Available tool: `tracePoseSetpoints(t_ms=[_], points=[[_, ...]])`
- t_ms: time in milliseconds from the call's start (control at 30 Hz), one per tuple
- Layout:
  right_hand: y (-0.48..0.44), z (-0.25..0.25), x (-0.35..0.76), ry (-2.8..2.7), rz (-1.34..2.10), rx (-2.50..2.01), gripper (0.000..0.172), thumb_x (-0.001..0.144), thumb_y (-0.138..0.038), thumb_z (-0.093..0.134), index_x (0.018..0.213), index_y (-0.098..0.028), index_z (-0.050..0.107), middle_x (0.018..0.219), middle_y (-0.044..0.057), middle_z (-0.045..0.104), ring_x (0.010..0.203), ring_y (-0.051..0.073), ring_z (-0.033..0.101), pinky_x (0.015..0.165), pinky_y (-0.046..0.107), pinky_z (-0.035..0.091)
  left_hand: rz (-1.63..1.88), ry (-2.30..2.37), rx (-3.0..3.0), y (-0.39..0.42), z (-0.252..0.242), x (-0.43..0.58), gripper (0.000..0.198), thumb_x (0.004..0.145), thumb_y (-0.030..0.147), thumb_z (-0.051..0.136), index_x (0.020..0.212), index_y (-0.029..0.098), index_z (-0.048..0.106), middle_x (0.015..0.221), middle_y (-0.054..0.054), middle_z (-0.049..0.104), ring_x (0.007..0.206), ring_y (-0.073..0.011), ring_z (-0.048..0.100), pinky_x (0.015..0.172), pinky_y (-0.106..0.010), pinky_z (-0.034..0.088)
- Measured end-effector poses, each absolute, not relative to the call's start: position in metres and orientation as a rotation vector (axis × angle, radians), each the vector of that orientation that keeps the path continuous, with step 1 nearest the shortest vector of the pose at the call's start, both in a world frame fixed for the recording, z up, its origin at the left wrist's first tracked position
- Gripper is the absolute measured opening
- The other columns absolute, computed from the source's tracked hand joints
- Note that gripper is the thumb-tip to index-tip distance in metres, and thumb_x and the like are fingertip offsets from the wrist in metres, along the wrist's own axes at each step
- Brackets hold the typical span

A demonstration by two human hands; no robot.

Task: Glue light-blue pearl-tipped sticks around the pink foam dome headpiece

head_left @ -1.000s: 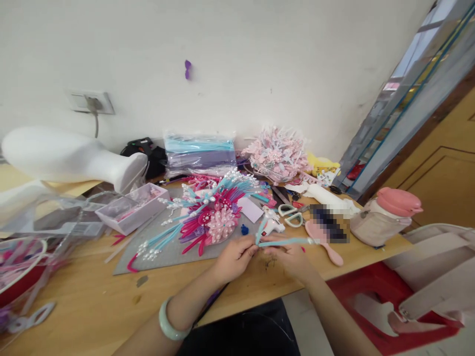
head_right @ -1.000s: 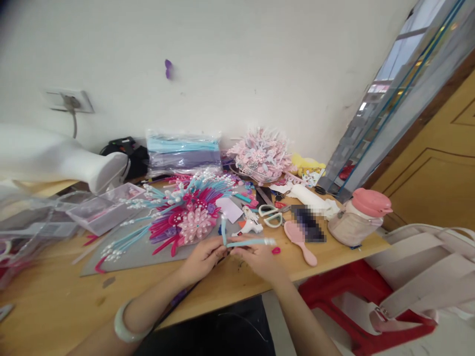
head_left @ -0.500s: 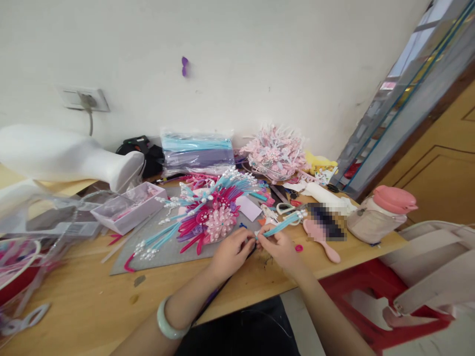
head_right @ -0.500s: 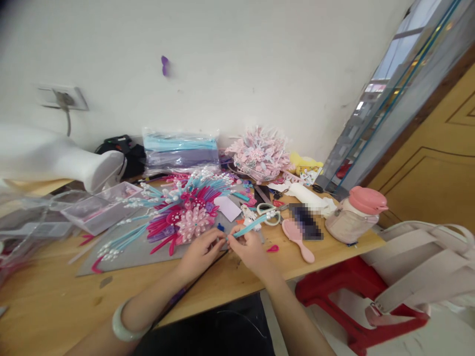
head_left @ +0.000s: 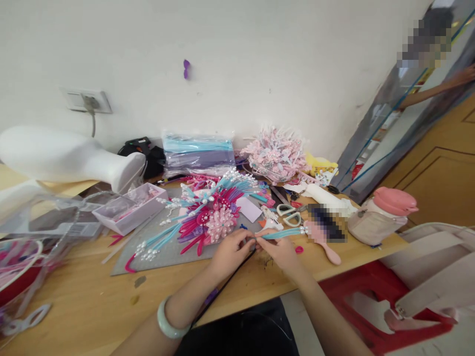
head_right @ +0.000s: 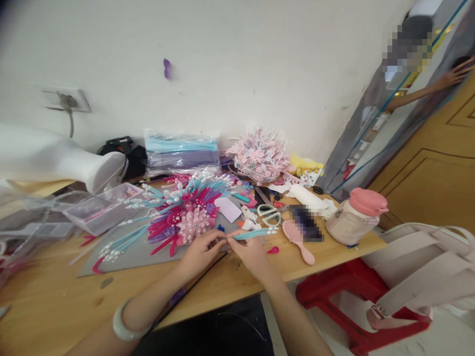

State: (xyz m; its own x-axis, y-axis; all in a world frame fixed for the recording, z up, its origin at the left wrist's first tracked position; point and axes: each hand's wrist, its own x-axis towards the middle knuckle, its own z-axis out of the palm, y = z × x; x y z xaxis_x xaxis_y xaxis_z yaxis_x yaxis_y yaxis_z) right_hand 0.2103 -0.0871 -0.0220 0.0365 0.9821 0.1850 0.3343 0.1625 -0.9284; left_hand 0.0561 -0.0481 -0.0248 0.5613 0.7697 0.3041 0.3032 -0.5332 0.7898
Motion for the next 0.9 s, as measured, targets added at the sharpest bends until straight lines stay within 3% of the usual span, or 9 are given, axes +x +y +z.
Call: tracePoseSetpoints(t_ms=[900], points=[[-0.0891,-0.0144,0.2087,-1.620,0.591,-1.524,0.012,0.076,-0.026,0.051,0.069,-0.021,0.059,0.070,0.000,0.063,0.071,0.015,0.057,0.068,0.027,0.043,0.820,1.002,1.919,-0.0439,-0.0244,0.0581,0.018,0.077,0.025,0.045,0.068,0.016,0.057,0.061,0.002,0.053,0.059,-0.0124,0.047,0.057,-0.023,0.034]])
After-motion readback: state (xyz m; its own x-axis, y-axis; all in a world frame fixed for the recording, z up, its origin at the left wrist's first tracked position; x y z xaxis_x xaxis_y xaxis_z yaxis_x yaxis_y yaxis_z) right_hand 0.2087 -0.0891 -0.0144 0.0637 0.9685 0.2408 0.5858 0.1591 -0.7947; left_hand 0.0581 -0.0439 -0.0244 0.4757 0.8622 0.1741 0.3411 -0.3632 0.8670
